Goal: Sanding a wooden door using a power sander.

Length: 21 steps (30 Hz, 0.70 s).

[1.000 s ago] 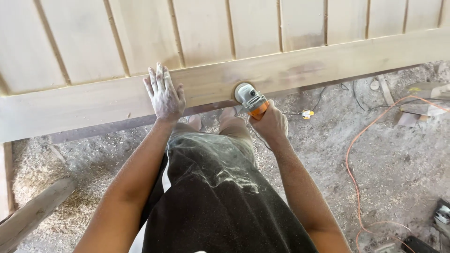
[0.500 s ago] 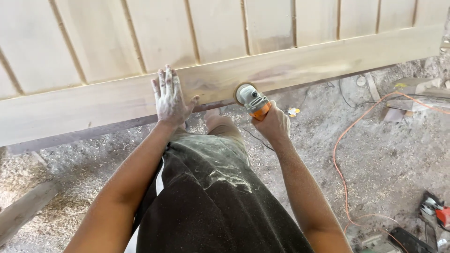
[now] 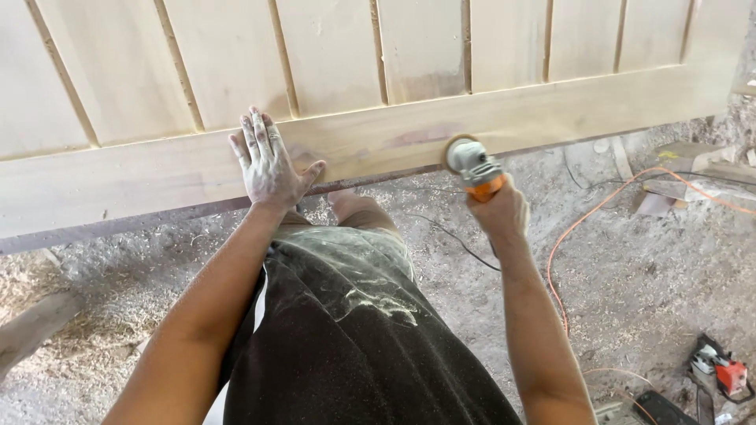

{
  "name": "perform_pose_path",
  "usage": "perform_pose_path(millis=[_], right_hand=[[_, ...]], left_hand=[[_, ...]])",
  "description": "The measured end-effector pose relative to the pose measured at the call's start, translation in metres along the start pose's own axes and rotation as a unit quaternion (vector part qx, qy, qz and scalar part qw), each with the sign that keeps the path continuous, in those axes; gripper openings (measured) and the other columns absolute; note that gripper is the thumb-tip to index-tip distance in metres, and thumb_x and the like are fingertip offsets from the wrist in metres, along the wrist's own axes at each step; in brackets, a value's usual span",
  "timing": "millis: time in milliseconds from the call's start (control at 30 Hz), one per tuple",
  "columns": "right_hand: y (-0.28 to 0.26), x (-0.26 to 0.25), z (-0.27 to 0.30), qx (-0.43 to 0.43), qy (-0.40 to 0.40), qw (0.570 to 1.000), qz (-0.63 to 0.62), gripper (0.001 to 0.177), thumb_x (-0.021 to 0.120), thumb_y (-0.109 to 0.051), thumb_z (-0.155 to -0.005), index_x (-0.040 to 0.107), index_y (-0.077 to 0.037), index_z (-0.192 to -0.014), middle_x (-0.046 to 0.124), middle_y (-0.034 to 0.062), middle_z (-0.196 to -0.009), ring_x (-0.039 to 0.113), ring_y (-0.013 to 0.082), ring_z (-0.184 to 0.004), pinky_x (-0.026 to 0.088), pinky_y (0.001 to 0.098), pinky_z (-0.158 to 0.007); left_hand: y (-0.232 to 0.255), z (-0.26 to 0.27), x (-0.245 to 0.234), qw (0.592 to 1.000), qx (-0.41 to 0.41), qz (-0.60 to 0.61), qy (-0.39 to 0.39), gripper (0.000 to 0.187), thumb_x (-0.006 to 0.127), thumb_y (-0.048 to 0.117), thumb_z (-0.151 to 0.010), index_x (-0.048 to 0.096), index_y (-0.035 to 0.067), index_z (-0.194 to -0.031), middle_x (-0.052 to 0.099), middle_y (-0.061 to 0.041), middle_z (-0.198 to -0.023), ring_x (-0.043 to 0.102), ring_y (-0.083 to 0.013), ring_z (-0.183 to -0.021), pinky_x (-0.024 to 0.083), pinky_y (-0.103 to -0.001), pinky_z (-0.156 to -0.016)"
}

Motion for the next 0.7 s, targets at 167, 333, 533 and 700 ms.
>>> perform_pose_path(millis=[167, 333, 533, 700], right_hand=[[0.042, -0.022, -0.023, 0.021, 0.047, 0.998, -0.023, 0.049, 0.086, -0.022, -0.079, 0.062, 0.001, -0.116, 0.072, 0.0103, -0.094, 0.07, 0.0182, -0.072, 0.061, 0.0331, -0.064], [0.038, -0.036, -0.024, 0.07, 0.094, 0.989, -0.085, 0.048, 0.086, -0.023, -0.08, 0.066, 0.0, -0.118, 0.074, 0.0118, -0.098, 0.073, 0.0201, -0.08, 0.061, 0.0351, -0.073], [-0.044, 0.001, -0.008, 0.026, 0.108, 0.983, -0.144, 0.047, 0.085, -0.026, -0.081, 0.068, -0.002, -0.118, 0.077, 0.0142, -0.099, 0.076, 0.0248, -0.085, 0.06, 0.0405, -0.076], [-0.148, 0.055, 0.025, -0.024, 0.044, 0.994, -0.095, 0.057, 0.087, -0.036, -0.084, 0.061, 0.002, -0.117, 0.075, 0.0152, -0.096, 0.075, 0.0253, -0.081, 0.061, 0.0404, -0.072]], left_hand=[[0.002, -0.001, -0.001, 1.0, -0.002, -0.005, -0.002, 0.14, 0.048, 0.094, -0.083, -0.004, -0.01, -0.161, 0.0, -0.032, -0.172, -0.005, -0.0416, -0.161, -0.007, -0.06, -0.128], [-0.006, -0.003, 0.004, 1.0, -0.008, -0.023, -0.018, 0.14, 0.047, 0.093, -0.081, -0.005, -0.01, -0.159, -0.001, -0.031, -0.17, -0.004, -0.0435, -0.159, -0.005, -0.059, -0.127], [-0.044, 0.01, -0.003, 0.996, 0.077, 0.025, 0.038, 0.12, 0.058, 0.07, -0.093, 0.001, -0.011, -0.161, 0.002, -0.032, -0.17, 0.003, -0.0444, -0.159, 0.004, -0.054, -0.13], [-0.097, 0.025, -0.028, 0.997, 0.039, 0.025, 0.055, 0.099, 0.061, 0.051, -0.099, 0.013, -0.01, -0.16, 0.011, -0.028, -0.169, 0.008, -0.0422, -0.159, 0.006, -0.058, -0.128]])
Point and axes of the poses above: each hand's wrist, its own z-axis away from the middle knuckle, its own x-axis out of the palm, y = z × x, the point moved 1 cm from there along -z, towards the middle knuckle
